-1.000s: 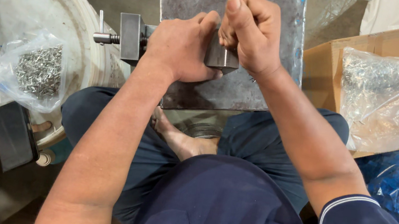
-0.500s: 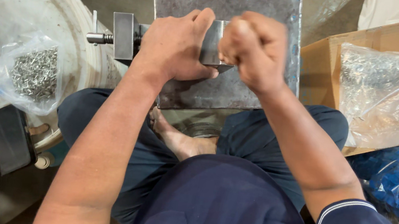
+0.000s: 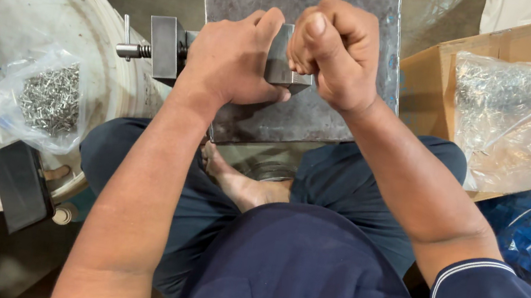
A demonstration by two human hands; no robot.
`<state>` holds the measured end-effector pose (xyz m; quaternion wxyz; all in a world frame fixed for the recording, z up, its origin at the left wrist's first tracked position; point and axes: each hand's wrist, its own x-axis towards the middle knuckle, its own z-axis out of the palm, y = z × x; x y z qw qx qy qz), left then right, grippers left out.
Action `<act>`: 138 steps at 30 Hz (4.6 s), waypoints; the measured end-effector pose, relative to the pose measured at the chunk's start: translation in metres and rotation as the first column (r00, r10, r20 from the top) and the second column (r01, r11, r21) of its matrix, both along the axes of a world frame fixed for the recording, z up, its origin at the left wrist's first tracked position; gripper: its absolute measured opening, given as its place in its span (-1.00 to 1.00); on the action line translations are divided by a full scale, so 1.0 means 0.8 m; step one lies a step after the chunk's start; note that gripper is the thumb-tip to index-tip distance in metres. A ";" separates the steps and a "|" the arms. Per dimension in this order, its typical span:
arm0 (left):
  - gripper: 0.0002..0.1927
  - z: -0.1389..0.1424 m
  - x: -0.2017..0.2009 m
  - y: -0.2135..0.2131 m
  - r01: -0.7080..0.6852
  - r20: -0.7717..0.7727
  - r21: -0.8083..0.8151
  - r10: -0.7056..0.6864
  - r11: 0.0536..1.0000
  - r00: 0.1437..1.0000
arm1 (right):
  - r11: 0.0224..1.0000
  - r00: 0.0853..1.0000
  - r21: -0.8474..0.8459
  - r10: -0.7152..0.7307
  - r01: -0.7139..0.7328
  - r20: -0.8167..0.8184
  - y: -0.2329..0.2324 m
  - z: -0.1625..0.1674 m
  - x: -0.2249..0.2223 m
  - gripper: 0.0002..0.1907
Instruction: The person sits on the floor and uses a bench vise to assemble small metal fasteners. They place a metal pin into the vise, insert a small metal piece, and tighten the vise to secure the components together.
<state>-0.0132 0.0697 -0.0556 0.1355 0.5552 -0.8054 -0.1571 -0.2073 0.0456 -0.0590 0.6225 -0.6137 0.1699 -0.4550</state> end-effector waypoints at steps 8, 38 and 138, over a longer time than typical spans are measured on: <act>-0.15 0.022 -0.016 -0.019 -0.012 -0.055 -0.027 0.010 1.000 0.998 | 0.998 0.997 -0.016 -0.054 0.054 -0.051 -0.047 0.011 0.002 -0.59; -0.06 0.075 0.007 -0.020 -0.068 0.119 0.238 0.040 0.969 0.992 | 0.988 0.989 0.047 -0.148 0.148 -0.004 -0.079 0.022 0.039 -0.55; -0.69 -0.011 0.175 0.096 -0.416 -0.836 0.080 0.288 0.906 0.467 | 0.671 0.452 -0.742 -0.662 0.003 -0.598 0.052 0.032 0.037 0.09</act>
